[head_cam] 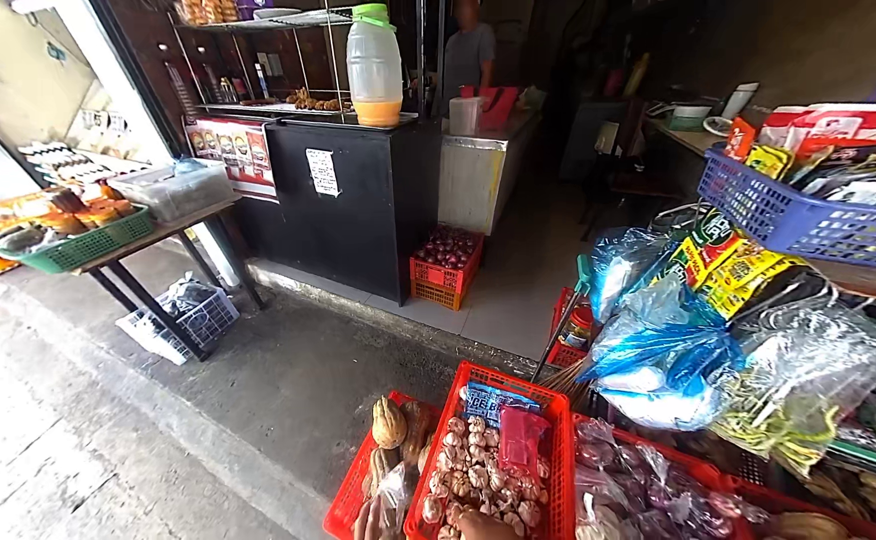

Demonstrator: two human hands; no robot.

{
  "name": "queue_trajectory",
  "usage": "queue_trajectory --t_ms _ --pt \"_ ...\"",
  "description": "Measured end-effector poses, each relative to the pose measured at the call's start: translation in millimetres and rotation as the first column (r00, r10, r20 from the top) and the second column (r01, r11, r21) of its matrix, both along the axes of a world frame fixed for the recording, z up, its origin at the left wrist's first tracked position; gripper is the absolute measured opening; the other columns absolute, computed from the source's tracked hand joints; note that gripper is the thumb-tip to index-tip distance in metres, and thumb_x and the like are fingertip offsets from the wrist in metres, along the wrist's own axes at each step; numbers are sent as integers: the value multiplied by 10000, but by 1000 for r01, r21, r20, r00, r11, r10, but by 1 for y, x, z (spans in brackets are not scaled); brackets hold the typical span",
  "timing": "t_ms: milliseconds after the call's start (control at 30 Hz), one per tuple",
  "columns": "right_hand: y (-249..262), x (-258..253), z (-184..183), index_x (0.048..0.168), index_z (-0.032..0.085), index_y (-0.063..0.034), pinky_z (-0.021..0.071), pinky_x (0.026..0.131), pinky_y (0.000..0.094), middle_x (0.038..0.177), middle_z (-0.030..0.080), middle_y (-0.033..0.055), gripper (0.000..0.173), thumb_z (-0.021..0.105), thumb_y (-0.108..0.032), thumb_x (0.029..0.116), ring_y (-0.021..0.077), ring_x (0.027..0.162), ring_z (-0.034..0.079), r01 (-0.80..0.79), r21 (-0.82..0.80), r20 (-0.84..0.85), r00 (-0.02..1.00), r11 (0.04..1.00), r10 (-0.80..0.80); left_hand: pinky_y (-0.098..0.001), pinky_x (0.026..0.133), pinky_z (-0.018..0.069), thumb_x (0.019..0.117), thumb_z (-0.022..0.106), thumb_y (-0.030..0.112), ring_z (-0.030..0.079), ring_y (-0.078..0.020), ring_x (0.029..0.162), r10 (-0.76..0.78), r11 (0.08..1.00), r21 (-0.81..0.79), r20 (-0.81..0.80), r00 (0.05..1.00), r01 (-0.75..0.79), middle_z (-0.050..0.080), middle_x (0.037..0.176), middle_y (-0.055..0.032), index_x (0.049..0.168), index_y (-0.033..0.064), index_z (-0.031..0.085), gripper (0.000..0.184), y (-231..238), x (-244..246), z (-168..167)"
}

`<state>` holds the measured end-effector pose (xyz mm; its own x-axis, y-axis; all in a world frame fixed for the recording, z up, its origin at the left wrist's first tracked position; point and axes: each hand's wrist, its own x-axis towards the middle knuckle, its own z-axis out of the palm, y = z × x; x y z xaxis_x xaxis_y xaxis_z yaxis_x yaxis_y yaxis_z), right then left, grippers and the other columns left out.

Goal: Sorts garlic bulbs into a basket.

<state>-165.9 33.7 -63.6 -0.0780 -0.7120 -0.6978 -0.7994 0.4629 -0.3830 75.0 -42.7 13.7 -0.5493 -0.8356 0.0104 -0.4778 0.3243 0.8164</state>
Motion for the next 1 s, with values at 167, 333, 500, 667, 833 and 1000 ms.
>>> queue_trajectory --t_ms 167,333,500,667,833,1000 --pt "23 -23 -10 1402 587 -35 432 1064 691 1371 608 274 527 659 -302 954 461 1296 565 43 -1 12 999 999 -43 -514 1005 535 979 619 108 651 -389 1171 -54 998 -30 -9 998 54 613 1323 -289 1335 -75 609 401 0 -21 4" --pt "61 -56 -31 1438 535 -11 446 1059 680 1377 604 274 591 673 -300 942 449 1305 567 260 96 -68 965 961 -254 -512 1027 526 991 602 91 656 -382 1184 -164 986 13 16 986 164 653 1280 -273 1270 -71 662 327 1 -35 4" --pt "68 -61 -28 1485 487 -18 437 1107 620 1413 586 264 622 539 -437 1029 408 1341 557 457 63 -55 889 887 -454 -514 1064 497 972 622 73 651 -387 1189 -216 976 5 -21 976 216 647 1287 -278 1277 -74 657 341 -3 -45 0" --pt "38 -41 -8 1436 501 36 458 1074 614 1377 593 283 575 639 -266 966 425 1303 573 442 55 -15 897 896 -441 -501 1065 498 961 630 56 641 -384 1208 -232 973 -5 -22 973 231 637 1308 -275 1302 -75 640 366 -6 -42 5" --pt "16 -24 17 1268 652 -10 480 1012 647 1285 659 246 438 636 -306 947 411 1239 615 322 45 -26 947 946 -321 -499 1009 539 973 625 63 663 -383 1169 -196 980 19 -15 981 196 621 1323 -287 1322 -78 620 376 -10 -26 2" --pt "2 -8 -4 1361 622 -54 470 1058 631 1364 628 231 430 627 -176 949 414 1297 583 239 23 -108 966 971 -235 -507 993 549 978 623 76 684 -384 1122 -126 991 39 28 992 125 613 1342 -285 1334 -63 620 382 -10 -4 -1"
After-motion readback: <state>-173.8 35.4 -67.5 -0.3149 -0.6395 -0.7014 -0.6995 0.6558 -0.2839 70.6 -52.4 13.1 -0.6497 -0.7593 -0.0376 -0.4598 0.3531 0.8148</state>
